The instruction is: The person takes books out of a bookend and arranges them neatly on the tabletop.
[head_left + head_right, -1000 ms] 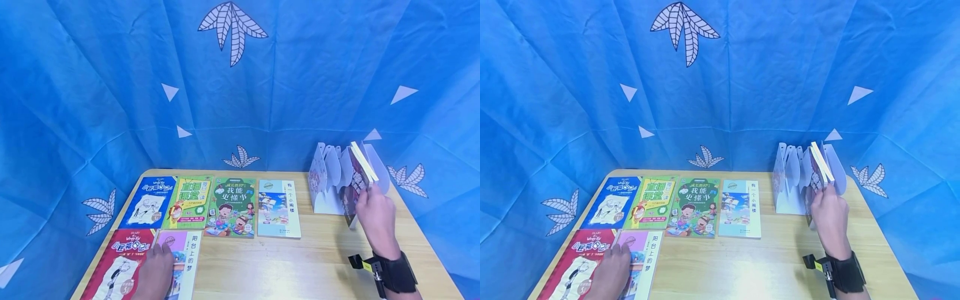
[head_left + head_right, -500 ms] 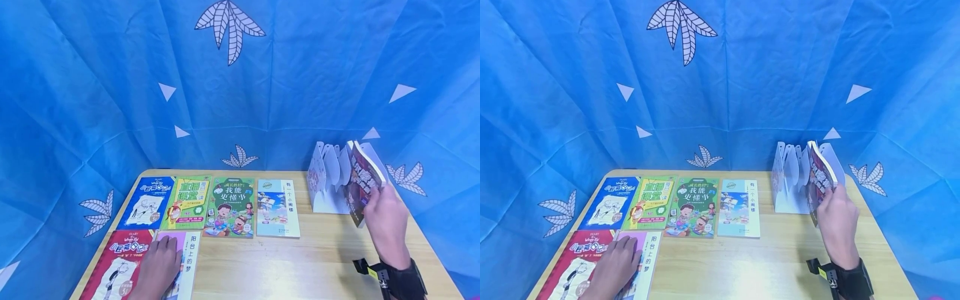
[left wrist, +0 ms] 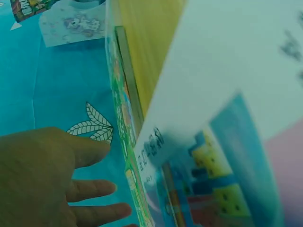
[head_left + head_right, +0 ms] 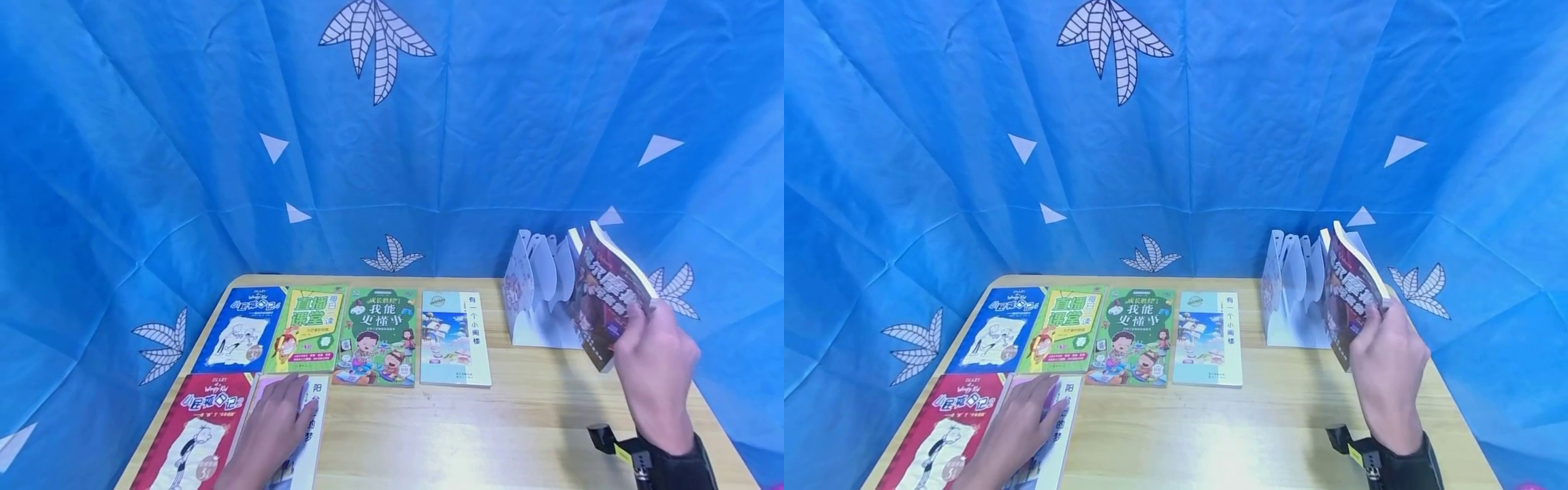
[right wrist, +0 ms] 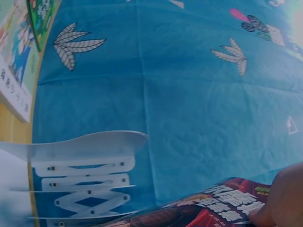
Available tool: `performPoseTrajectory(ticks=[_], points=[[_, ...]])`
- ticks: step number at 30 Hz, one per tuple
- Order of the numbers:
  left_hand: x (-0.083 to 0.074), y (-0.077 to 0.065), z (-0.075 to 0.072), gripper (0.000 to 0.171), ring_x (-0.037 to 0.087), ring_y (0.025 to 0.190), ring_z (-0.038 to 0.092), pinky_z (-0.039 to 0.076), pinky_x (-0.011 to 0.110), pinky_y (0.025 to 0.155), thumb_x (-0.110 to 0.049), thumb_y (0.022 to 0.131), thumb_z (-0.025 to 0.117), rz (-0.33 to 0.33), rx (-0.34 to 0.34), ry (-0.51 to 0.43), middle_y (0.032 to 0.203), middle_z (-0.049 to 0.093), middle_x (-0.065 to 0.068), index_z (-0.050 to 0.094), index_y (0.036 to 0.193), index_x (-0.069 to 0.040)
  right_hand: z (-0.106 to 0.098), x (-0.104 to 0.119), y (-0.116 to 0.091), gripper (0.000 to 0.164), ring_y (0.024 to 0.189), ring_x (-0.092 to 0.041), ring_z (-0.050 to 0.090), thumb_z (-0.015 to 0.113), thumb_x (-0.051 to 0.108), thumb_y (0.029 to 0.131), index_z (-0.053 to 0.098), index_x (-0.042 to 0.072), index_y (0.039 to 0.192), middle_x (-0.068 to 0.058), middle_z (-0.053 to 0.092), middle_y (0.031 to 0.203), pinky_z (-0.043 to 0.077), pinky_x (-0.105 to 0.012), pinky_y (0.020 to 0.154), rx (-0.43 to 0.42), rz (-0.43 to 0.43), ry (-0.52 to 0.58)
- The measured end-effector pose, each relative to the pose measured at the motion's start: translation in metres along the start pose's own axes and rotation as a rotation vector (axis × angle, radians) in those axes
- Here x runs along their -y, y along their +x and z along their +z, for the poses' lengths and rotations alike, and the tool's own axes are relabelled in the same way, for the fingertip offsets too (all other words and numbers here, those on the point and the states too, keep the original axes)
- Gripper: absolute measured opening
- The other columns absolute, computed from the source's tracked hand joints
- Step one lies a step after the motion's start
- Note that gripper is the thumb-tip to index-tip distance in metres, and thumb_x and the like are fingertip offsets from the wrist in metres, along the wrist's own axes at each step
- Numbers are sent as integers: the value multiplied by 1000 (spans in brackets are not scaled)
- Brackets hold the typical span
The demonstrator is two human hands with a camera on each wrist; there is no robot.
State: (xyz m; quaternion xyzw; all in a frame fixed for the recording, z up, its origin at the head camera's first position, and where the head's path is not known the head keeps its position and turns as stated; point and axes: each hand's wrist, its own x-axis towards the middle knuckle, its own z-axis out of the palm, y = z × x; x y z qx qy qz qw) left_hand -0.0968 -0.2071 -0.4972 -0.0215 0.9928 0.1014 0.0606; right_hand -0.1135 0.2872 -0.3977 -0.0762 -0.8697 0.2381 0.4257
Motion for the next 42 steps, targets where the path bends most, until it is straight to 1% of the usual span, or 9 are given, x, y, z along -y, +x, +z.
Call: performPoseTrajectory(ticks=[5,8,11,13,15,18,20,34,42], points=[[-6,2,-4,66,42,144,46,42,67,115,-39,98,69,-4,22,-80,154,53,18,49,153,-7,-11,4,1,24,73,-64,64,57,2,103,59,-21,108,-46,67,96,51,-63,59,-8,6,32],[-9,3,-7,64,41,146,45,42,66,115,-37,100,68,-5,24,-107,155,52,17,48,153,-8,-15,8,2,24,76,-63,65,58,0,102,60,-21,113,-45,67,101,53,-24,52,-9,22,55],[-12,3,-9,62,41,146,46,42,66,115,-35,100,68,8,15,-122,154,53,17,49,153,-8,-19,11,2,25,78,-60,66,59,0,102,61,-20,116,-44,68,104,29,6,63,-19,42,72],[-14,2,-10,60,41,145,46,43,66,115,-34,100,69,20,9,-132,154,54,17,51,152,-9,-22,13,2,26,73,-45,71,59,1,102,61,-20,118,-43,68,106,25,9,70,-32,52,72],[-16,2,-11,60,41,145,46,43,65,115,-34,100,69,26,5,-142,154,54,16,51,151,-9,-25,14,2,26,68,-9,71,60,2,102,62,-20,116,-43,68,105,24,8,69,-51,59,67],[-18,3,-12,59,40,145,47,43,65,115,-34,99,69,31,2,-154,154,54,15,52,151,-11,-29,15,1,28,79,33,45,61,4,102,62,-20,115,-44,68,105,25,8,71,-78,67,77],[-20,3,-13,59,40,146,46,43,65,115,-35,100,68,33,-2,-167,154,54,15,52,151,-12,-31,17,1,29,85,40,32,61,5,102,62,-21,115,-44,68,105,25,8,73,-90,68,80],[-34,3,-19,54,39,146,47,43,63,117,-35,101,66,86,-31,-274,155,54,14,55,149,-13,-44,30,-2,35,88,29,55,60,17,105,64,7,138,-34,70,121,44,5,78,33,303,231],[-42,3,-18,54,39,143,51,46,62,114,-30,99,71,158,-101,-313,153,57,16,57,148,-13,-46,36,-6,38,92,30,54,59,13,105,61,7,142,-32,69,125,44,6,80,76,269,261]])
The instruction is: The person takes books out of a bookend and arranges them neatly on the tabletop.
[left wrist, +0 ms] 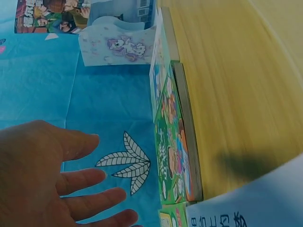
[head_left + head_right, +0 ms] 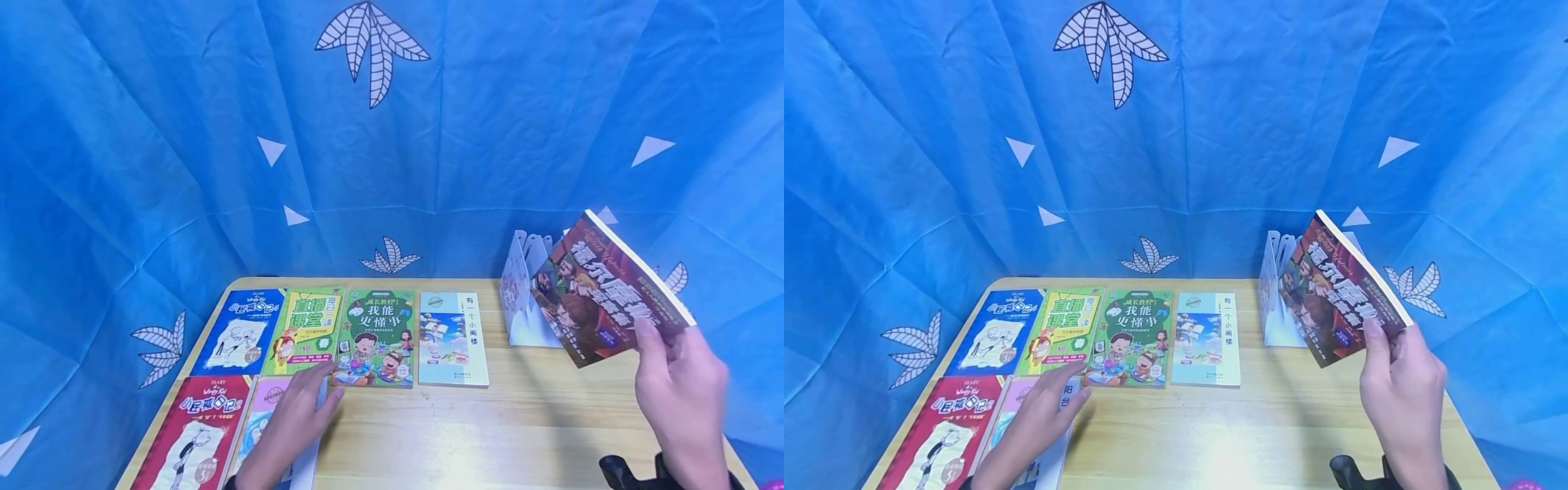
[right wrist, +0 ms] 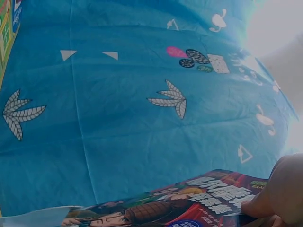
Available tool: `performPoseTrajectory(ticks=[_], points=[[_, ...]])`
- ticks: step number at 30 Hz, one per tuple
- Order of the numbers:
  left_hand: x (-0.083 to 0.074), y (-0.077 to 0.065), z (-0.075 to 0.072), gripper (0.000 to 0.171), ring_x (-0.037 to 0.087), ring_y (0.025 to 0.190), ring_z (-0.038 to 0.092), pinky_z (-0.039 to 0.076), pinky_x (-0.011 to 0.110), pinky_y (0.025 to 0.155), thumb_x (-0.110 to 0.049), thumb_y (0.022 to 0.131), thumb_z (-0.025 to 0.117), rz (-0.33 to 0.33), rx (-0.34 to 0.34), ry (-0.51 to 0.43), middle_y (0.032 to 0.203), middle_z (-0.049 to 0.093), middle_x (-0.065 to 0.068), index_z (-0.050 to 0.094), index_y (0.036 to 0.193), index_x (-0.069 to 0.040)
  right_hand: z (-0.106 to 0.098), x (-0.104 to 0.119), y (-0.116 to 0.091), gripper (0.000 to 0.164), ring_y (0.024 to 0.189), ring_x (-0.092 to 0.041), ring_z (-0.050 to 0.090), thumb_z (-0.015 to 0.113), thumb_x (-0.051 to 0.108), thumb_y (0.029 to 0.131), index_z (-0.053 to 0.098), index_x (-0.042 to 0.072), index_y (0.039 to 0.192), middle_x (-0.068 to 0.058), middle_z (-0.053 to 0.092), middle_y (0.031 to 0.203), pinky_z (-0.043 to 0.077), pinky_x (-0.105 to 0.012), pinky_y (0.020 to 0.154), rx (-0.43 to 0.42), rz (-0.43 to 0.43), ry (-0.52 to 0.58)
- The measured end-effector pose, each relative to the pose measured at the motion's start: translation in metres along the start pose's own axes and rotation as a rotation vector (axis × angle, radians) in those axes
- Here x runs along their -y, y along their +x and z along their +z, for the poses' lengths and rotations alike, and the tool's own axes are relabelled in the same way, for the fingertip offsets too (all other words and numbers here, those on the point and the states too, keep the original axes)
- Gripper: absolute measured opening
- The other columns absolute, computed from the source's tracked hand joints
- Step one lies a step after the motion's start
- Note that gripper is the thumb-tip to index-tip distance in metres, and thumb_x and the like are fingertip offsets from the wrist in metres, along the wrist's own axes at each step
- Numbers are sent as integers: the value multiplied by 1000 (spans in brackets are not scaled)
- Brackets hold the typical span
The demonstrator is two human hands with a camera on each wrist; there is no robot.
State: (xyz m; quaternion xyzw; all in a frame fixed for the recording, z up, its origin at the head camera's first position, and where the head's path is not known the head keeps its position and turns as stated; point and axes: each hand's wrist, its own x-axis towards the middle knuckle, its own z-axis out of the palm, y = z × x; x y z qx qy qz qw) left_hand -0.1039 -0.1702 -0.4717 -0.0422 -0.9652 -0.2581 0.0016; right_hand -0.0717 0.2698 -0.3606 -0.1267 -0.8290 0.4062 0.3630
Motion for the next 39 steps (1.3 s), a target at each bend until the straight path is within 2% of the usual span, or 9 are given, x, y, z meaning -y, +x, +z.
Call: performPoseTrajectory(ticks=[5,8,15,21,23,25,28,35,39], points=[[-5,0,1,55,38,140,54,49,61,112,-31,98,72,5,-23,16,150,59,16,57,147,-12,-2,1,-2,37,94,31,53,59,13,105,61,7,142,-34,69,123,44,6,82,-28,-32,-5],[-7,2,1,55,38,140,54,48,61,112,-31,98,72,11,-22,12,150,58,16,57,147,-12,-4,2,-3,38,98,29,55,59,12,105,62,12,142,-34,69,124,45,5,84,-38,-59,2],[-10,3,0,53,39,143,52,46,60,115,-33,99,70,26,-5,-6,152,57,15,56,147,-14,-7,6,-7,39,104,19,64,60,4,103,64,14,140,13,72,126,49,0,87,-64,-114,61],[-10,3,1,53,39,143,52,45,60,116,-33,100,70,36,-9,-15,152,57,15,57,147,-14,-6,8,-9,39,99,21,64,62,4,102,66,14,138,29,67,118,49,1,84,-51,-102,62],[-11,2,1,53,38,143,52,46,59,116,-33,99,70,42,-11,-22,152,57,16,57,147,-13,-5,9,-10,39,96,25,61,63,5,102,65,13,139,15,73,121,47,3,82,-34,-91,41],[-11,2,1,53,38,143,52,46,59,116,-33,99,70,44,-9,-32,151,58,16,57,147,-14,-2,11,-13,39,95,26,59,63,5,101,65,12,140,-5,76,123,47,4,82,-4,-82,31],[-13,2,1,55,38,143,52,46,60,115,-33,99,70,38,-2,-47,152,57,15,55,149,-17,4,15,-17,41,99,27,57,61,2,102,62,8,143,-32,70,124,46,4,84,70,-90,41],[-21,2,-1,59,42,148,45,40,64,119,-35,99,69,32,24,-72,157,52,14,50,153,-20,19,19,-28,34,90,26,54,61,-6,99,62,-10,132,-38,71,114,44,4,69,209,-185,98],[-23,1,-3,59,43,147,46,39,65,119,-33,99,70,44,16,-85,157,53,14,50,153,-20,25,22,-29,30,83,20,55,62,-9,97,64,-11,127,-35,73,107,45,-2,61,271,-250,139]])
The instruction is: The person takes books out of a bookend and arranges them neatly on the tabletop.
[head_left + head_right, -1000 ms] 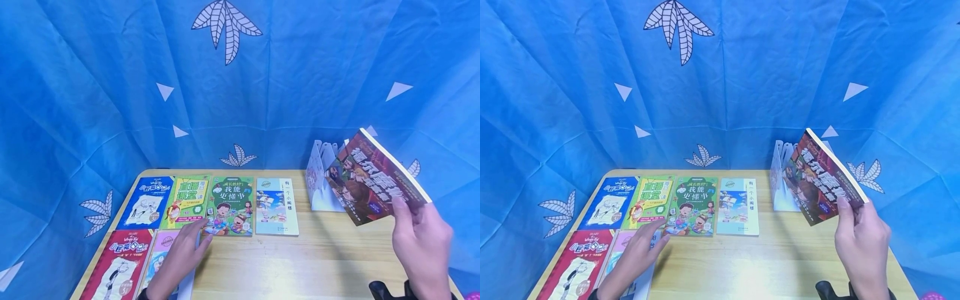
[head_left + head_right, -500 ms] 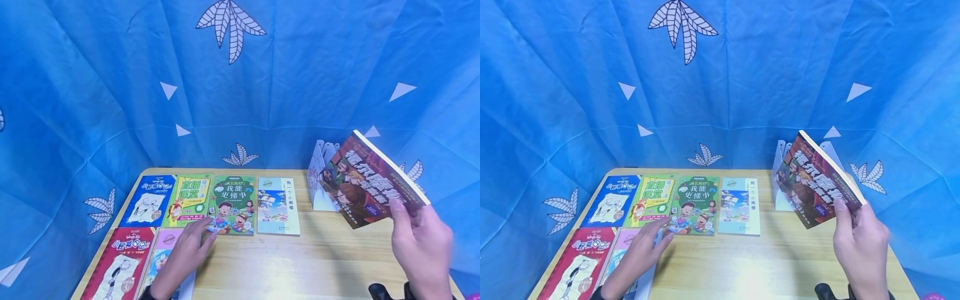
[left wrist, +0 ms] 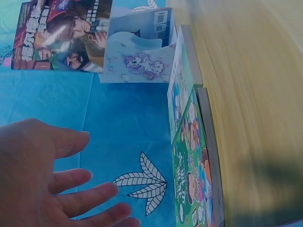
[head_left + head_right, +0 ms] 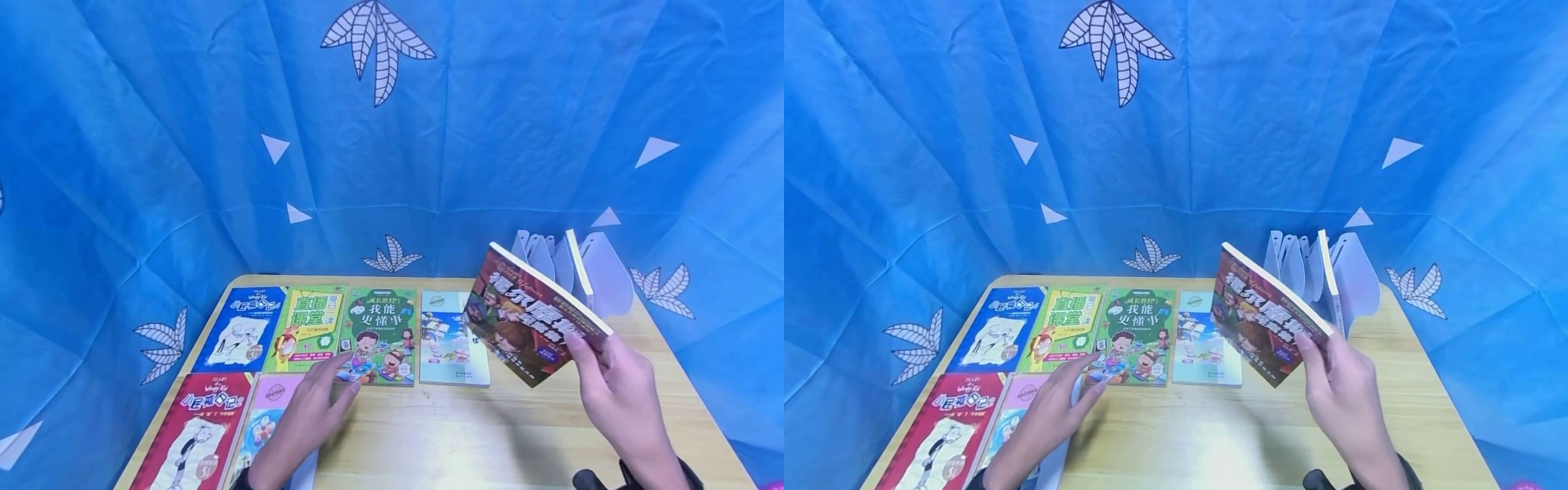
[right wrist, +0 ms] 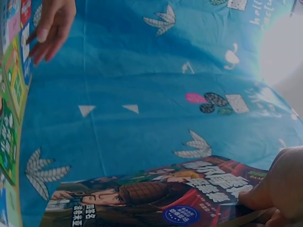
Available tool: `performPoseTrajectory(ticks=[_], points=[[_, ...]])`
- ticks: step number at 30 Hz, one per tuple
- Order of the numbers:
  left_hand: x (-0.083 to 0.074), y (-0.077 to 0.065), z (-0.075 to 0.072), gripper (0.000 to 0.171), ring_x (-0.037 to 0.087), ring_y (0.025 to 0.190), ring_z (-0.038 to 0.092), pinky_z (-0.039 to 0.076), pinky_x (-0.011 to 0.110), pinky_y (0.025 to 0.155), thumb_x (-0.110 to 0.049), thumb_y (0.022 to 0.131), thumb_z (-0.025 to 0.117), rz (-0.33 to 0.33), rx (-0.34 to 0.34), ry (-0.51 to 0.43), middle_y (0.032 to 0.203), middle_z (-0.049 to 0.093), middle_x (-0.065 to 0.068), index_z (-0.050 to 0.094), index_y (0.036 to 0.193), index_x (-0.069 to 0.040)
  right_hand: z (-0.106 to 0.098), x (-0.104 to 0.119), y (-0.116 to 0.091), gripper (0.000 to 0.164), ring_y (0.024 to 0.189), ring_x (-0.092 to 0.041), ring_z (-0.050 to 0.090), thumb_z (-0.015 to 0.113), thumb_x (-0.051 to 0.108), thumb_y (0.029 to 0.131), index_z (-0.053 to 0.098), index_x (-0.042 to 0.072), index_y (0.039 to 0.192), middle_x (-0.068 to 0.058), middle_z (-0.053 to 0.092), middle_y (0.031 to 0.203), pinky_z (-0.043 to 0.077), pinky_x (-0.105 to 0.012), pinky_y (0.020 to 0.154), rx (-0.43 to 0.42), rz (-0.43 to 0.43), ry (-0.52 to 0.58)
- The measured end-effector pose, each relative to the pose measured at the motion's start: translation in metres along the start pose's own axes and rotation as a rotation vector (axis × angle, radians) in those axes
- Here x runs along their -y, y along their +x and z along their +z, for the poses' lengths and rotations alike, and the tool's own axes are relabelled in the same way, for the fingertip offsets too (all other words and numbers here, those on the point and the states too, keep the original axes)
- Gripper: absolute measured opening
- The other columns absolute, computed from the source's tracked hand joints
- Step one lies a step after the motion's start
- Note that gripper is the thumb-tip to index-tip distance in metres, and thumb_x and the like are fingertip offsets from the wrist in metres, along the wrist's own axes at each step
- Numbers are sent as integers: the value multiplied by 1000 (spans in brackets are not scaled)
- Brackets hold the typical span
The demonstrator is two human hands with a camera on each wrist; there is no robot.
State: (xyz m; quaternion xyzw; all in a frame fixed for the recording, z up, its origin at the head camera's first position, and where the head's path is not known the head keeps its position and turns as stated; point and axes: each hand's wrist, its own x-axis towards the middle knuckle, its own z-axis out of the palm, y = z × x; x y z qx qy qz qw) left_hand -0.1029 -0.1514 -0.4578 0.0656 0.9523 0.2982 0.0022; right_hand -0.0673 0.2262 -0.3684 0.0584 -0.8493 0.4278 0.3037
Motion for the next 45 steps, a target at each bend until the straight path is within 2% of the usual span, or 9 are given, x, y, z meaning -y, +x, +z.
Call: performPoseTrajectory(ticks=[6,12,18,22,26,30,35,42,45], points=[[-3,0,-1,60,42,143,51,43,63,116,-34,98,72,48,-37,-11,154,56,14,51,152,-20,14,1,-1,24,82,13,60,63,-14,94,67,-10,117,-28,77,97,50,-5,64,64,-81,48],[-9,2,-1,59,39,146,49,43,62,117,-40,99,70,22,-15,-39,155,55,12,51,152,-21,29,1,-5,30,85,11,63,66,-18,88,70,-5,115,-19,79,94,51,-5,67,121,-151,62],[-13,1,-2,59,38,147,49,43,62,117,-43,99,68,25,-15,-77,155,55,10,51,152,-22,36,1,-9,33,86,8,64,67,-19,87,70,-3,116,-16,79,95,51,-5,66,165,-178,71],[-16,0,-2,57,33,146,50,43,61,117,-38,100,69,42,-13,-150,155,56,3,51,152,-27,41,3,-12,32,87,6,65,67,-19,87,69,-3,115,-15,79,96,53,-5,66,209,-197,78],[-20,-1,-2,55,27,138,59,50,58,112,-39,100,68,70,-7,-211,153,58,-2,50,152,-32,47,4,-15,34,88,5,67,67,-19,87,69,-1,116,-11,80,96,54,-5,70,239,-220,86],[-22,-1,-3,55,24,129,66,56,52,106,-40,99,69,84,16,-301,150,60,-4,51,150,-30,52,4,-16,38,86,3,68,67,-20,85,68,-1,118,-10,80,96,54,-7,68,257,-261,117],[-23,2,-5,56,23,130,65,55,44,108,-35,97,74,73,63,-467,148,62,-2,53,149,-26,57,5,-18,40,86,1,69,68,-20,84,68,1,118,-10,80,96,54,-7,69,292,-304,141],[-23,1,-9,57,28,131,64,52,39,113,-27,96,75,89,124,-677,150,59,5,52,148,-23,61,6,-21,38,94,-1,72,64,-16,91,66,2,124,-12,80,104,58,-10,76,397,-266,216],[-26,1,-10,57,32,129,64,53,32,111,-19,95,76,64,153,-741,150,58,9,53,147,-20,63,6,-23,36,95,0,71,62,-15,93,66,3,123,-11,79,104,59,-12,76,431,-261,256]])
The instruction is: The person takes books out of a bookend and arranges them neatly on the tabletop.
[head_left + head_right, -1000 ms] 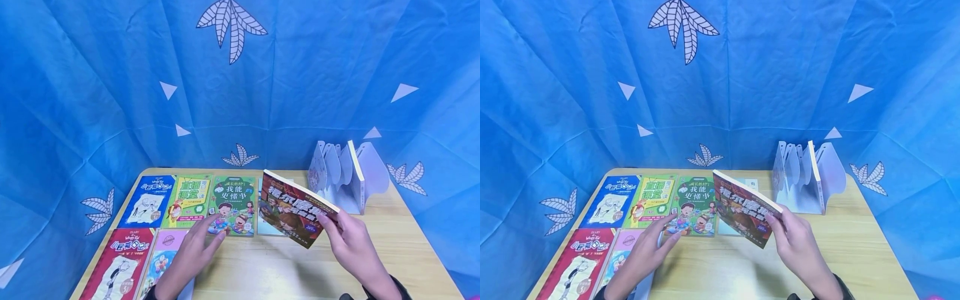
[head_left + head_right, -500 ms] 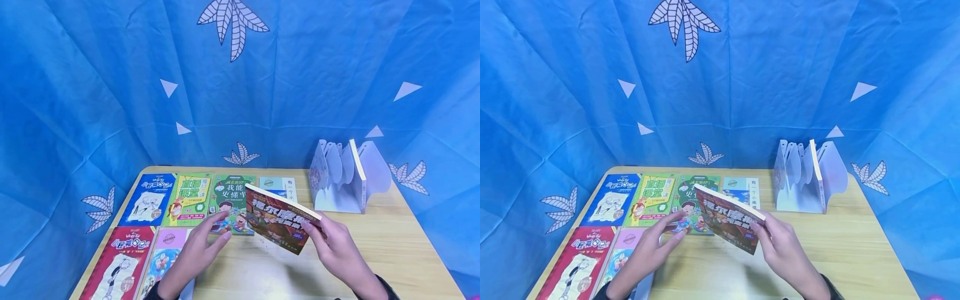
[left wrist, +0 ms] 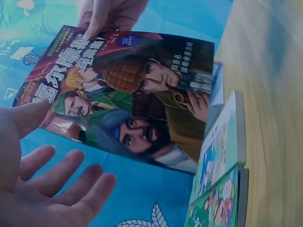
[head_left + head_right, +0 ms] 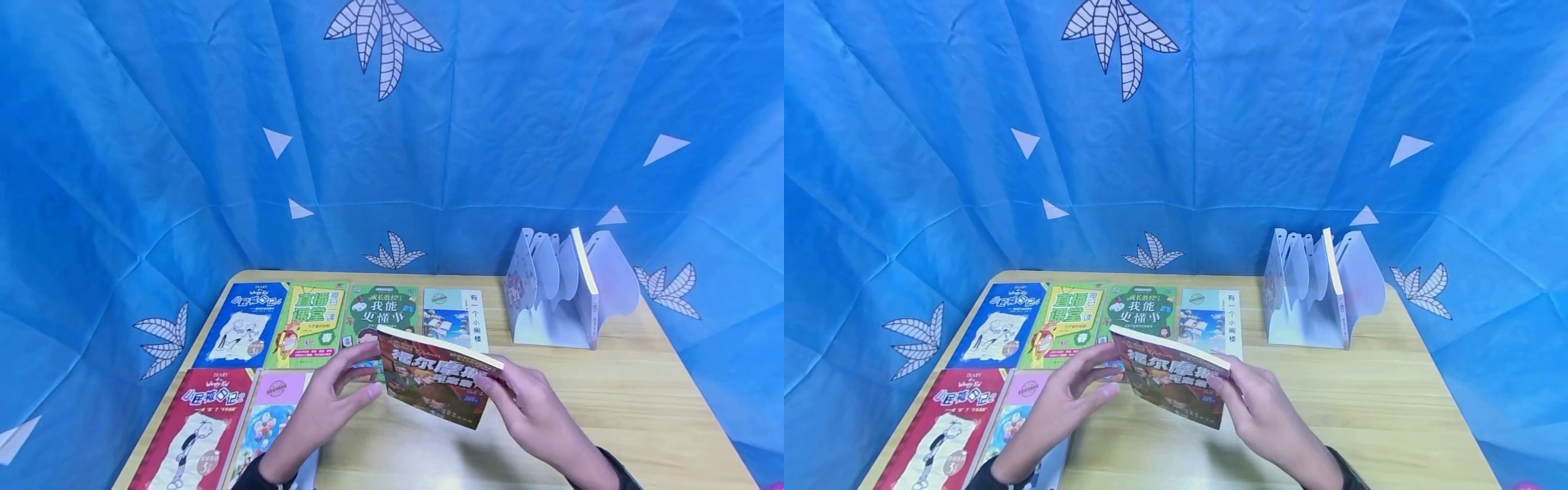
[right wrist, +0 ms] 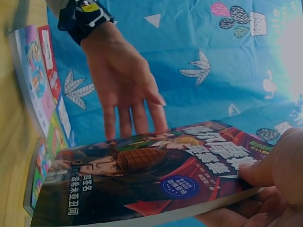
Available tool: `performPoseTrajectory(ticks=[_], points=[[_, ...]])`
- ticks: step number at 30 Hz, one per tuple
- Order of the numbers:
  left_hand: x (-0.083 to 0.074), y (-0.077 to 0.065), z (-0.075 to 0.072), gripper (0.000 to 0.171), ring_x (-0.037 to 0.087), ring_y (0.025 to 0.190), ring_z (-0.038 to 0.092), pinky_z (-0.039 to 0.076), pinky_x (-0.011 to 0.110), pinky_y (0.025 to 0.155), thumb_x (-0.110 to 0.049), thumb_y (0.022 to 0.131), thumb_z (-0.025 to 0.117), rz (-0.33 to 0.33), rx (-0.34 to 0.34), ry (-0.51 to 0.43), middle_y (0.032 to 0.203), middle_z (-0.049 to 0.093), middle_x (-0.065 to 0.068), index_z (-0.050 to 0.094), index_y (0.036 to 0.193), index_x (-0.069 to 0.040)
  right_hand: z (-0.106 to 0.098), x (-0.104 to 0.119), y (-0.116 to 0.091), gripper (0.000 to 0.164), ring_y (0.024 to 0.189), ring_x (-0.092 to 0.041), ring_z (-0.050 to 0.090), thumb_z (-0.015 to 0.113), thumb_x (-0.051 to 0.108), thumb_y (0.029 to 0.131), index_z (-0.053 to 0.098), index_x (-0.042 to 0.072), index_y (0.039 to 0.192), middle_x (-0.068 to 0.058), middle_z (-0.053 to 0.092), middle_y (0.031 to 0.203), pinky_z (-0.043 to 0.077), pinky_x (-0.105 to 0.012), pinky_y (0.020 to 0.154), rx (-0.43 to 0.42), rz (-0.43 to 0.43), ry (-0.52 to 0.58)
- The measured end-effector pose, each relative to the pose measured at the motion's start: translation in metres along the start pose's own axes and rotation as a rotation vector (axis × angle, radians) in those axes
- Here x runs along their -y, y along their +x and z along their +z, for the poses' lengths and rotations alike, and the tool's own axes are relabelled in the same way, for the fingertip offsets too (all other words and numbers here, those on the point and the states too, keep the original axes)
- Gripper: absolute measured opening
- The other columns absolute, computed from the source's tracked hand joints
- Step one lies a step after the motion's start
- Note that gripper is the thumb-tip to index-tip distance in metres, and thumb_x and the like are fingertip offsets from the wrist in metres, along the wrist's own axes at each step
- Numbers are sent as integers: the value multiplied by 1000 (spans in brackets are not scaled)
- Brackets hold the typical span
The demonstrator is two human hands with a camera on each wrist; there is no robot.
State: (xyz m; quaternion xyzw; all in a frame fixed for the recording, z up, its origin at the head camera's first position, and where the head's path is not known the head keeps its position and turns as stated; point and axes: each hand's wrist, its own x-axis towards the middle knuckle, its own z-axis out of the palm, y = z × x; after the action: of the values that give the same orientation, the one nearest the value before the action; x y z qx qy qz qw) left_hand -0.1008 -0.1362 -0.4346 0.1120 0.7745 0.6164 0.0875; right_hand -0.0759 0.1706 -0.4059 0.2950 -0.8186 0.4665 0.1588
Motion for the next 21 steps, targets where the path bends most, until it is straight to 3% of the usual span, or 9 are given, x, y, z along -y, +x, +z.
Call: performPoseTrajectory(ticks=[4,7,13,21], points=[[-5,-1,3,58,32,128,64,55,26,107,-16,93,77,-31,9,-22,145,60,16,54,146,-12,2,0,-2,33,96,1,70,60,-13,96,66,4,124,-10,79,105,60,-14,75,39,16,57],[-8,-1,6,54,27,123,67,55,28,107,-17,94,77,-12,9,-8,136,66,18,58,142,-6,4,0,-2,34,97,0,71,60,-13,96,65,3,125,-12,79,106,60,-15,75,57,9,69],[-10,1,12,31,10,108,70,58,23,101,-22,96,74,27,24,9,119,71,15,66,122,-6,5,1,-2,34,94,1,68,61,-11,97,66,6,126,-9,79,107,58,-13,73,75,-6,53],[-6,1,15,23,4,90,72,63,26,81,-18,96,74,92,1,54,107,75,17,71,114,-4,6,1,-2,29,101,-1,70,59,-4,101,65,6,128,-10,78,113,63,-21,75,130,46,62]])
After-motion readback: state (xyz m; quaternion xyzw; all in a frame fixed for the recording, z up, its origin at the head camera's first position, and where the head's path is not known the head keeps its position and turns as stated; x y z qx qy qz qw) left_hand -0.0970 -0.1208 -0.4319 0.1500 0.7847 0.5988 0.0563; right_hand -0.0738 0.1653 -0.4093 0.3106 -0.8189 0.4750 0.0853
